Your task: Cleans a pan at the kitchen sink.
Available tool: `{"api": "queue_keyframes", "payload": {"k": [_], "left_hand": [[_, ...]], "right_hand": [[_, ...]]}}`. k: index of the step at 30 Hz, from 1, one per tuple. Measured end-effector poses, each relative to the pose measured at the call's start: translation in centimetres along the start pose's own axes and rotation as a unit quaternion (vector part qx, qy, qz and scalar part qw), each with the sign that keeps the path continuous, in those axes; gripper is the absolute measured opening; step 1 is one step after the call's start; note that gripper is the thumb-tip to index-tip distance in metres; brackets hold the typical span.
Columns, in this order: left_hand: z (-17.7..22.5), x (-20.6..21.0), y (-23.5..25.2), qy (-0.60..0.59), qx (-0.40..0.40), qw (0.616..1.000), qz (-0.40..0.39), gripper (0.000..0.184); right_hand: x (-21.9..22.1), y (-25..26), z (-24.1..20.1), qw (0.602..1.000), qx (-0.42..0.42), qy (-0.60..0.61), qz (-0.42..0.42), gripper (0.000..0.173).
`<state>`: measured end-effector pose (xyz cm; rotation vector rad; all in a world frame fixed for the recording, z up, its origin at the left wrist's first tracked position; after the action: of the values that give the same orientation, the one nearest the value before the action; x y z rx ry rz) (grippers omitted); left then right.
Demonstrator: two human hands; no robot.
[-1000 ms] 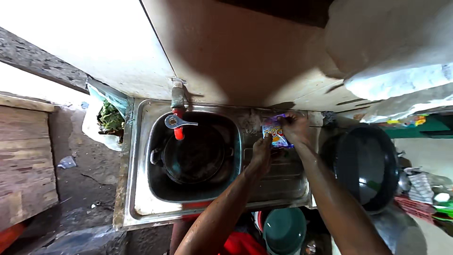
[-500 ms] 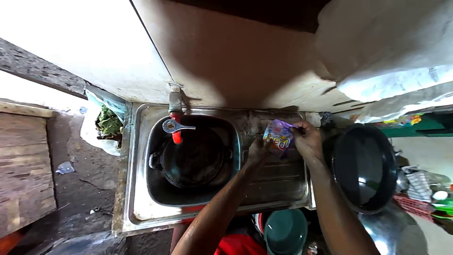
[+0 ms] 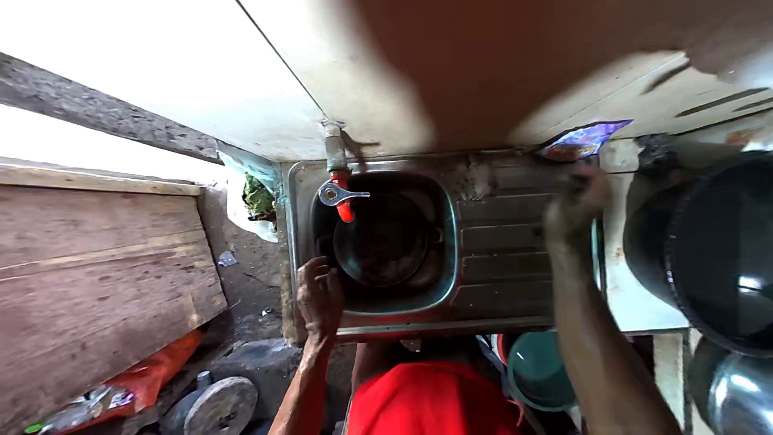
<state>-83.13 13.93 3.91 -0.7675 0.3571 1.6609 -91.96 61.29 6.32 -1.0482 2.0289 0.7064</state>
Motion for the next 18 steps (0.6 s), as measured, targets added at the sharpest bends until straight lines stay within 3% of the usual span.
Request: {"api": "queue_keyframes", "payload": {"k": [2, 4, 5, 7, 10, 12, 15, 18], "left_hand": [[-2.7, -2.3, 1.4, 0.054, -0.043, 0.998, -0.001, 0.039], [-3.5, -3.2, 3.1, 0.104, -0.075, 0.990, -0.055, 0.039], [-3.2, -3.3, 4.0, 0.137, -0.083, 0.983, -0.087, 0.040], [-2.5, -2.8, 5.6, 0.221, -0.071, 0.963, -0.140, 0.042], [-2.3, -0.9, 7.6, 0.323, -0.013, 0.933, -0.156, 0.045], [-2.6, 0.1, 8.7, 0.354, 0.013, 0.922, -0.159, 0.038], [-3.3, 0.4, 9.4, 0.358, 0.037, 0.918, -0.169, 0.024], [-2.9, -0.3, 9.3, 0.341, 0.005, 0.917, -0.206, 0.031]], "right_hand": [[5.2, -1.6, -1.7, 0.991, 0.055, -0.044, -0.116, 0.070], [9.6, -1.3, -3.3, 0.973, 0.075, -0.136, -0.171, 0.092], [11.1, -1.1, -4.2, 0.966, 0.067, -0.176, -0.179, 0.089], [12.9, -1.2, -6.1, 0.961, 0.080, -0.199, -0.174, 0.068], [13.3, -3.0, -8.0, 0.972, 0.091, -0.155, -0.150, 0.052], [13.1, -5.5, -8.7, 0.979, 0.049, -0.141, -0.140, 0.046], [12.7, -11.3, -10.4, 0.974, 0.068, -0.079, -0.202, 0.052], [14.7, -16.5, -11.5, 0.934, 0.193, 0.052, -0.297, 0.058]]}}
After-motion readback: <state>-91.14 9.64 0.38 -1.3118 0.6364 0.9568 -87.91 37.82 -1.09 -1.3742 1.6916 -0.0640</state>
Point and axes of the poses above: each hand's wrist, its own y-axis towards the middle knuckle, its own x-axis out of the palm, z = x × y, the point moved 2 cm from there along y, towards the middle knuckle, and after that the axes turned 7 degrees about -y, right-handed, at the moved point
